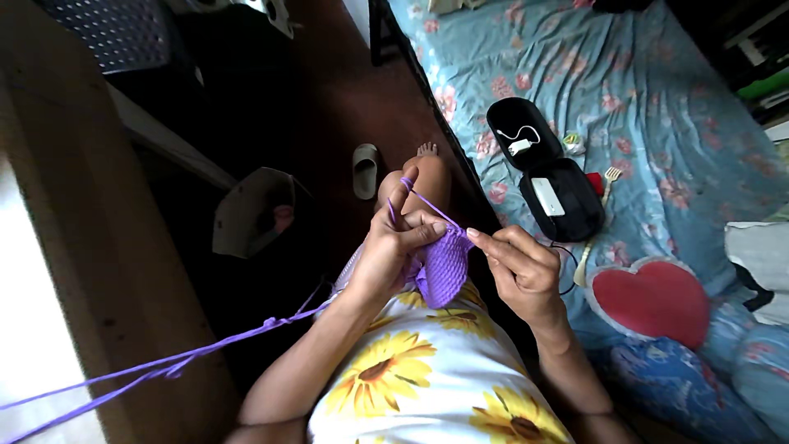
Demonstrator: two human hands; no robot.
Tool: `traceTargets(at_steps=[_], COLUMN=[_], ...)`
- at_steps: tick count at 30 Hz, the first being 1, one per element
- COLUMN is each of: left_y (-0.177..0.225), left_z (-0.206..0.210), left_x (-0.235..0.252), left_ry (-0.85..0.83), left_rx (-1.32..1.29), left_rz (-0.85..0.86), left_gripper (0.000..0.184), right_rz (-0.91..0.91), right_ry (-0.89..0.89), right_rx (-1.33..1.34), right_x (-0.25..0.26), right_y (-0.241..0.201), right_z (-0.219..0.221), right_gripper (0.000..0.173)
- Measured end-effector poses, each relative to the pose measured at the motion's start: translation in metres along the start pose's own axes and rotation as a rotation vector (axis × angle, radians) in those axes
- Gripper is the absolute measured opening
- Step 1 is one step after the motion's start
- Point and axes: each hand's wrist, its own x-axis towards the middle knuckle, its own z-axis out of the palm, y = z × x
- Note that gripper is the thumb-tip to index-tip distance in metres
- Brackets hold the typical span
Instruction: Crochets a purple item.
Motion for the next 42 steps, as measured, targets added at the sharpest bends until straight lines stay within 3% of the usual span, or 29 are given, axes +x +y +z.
traceTargets(at_steps=[5, 12, 16, 17, 19, 21, 23, 24, 27, 30, 33, 36, 42], left_y=[-0.003, -0.016, -0.023, -0.027, -0.041, -0.054, -0.058, -0.058, -0.046, -0.023, -0.009, 0.001, 0.014], left_z=[-0.002, 0.004, 0.006, 0.007, 0.006, 0.001, -0.003, -0.002, 0.011, 0.013, 0.004, -0.001, -0.011], left_x=[0.002, 0.000, 0.000, -0.001, -0.001, 0.002, 0.004, 0.003, -0.006, -0.009, -0.006, -0.004, -0.002], left_ry=[-0.002, -0.038, -0.002, 0.012, 0.015, 0.014, 0.027, 0.028, 0.027, 0.038, -0.031, -0.078, -0.132], left_rx=[-0.085, 0.118, 0.088, 0.134, 0.355, 0.638, 0.755, 0.725, 0.346, 0.072, 0.054, 0.087, 0.023], left_rz=[-0.046, 0.227, 0.238, 0.302, 0.591, 0.946, 1.119, 1.133, 0.868, 0.471, 0.295, 0.192, 0.015], left_gripper=[0.079, 0.095, 0.095, 0.094, 0.087, 0.063, 0.045, 0.046, 0.072, 0.098, 0.094, 0.089, 0.079], right_rz=[0.033, 0.136, 0.128, 0.135, 0.167, 0.235, 0.376, 0.461, 0.574, 0.339, 0.085, -0.084, -0.193], right_ry=[0.005, 0.064, 0.100, 0.101, 0.092, 0.077, 0.021, -0.010, -0.004, 0.045, 0.108, 0.134, 0.100], right_rx=[0.069, 0.097, 0.018, 0.003, -0.014, 0.024, 0.247, 0.444, 0.885, 0.648, 0.223, -0.048, -0.168], right_x=[-0.002, -0.001, -0.001, -0.001, 0.002, 0.007, 0.013, 0.017, 0.020, 0.011, 0.006, 0.007, 0.006], right_y=[0.002, -0.012, -0.015, -0.017, -0.022, -0.030, -0.036, -0.035, -0.026, -0.019, -0.008, -0.003, 0.003], right_z=[0.002, 0.007, 0.012, 0.014, 0.016, 0.016, 0.011, 0.007, 0.007, 0.011, 0.011, 0.008, 0.003], right_gripper=[0.024, 0.021, 0.022, 0.022, 0.024, 0.025, 0.028, 0.030, 0.031, 0.025, 0.011, 0.011, 0.014])
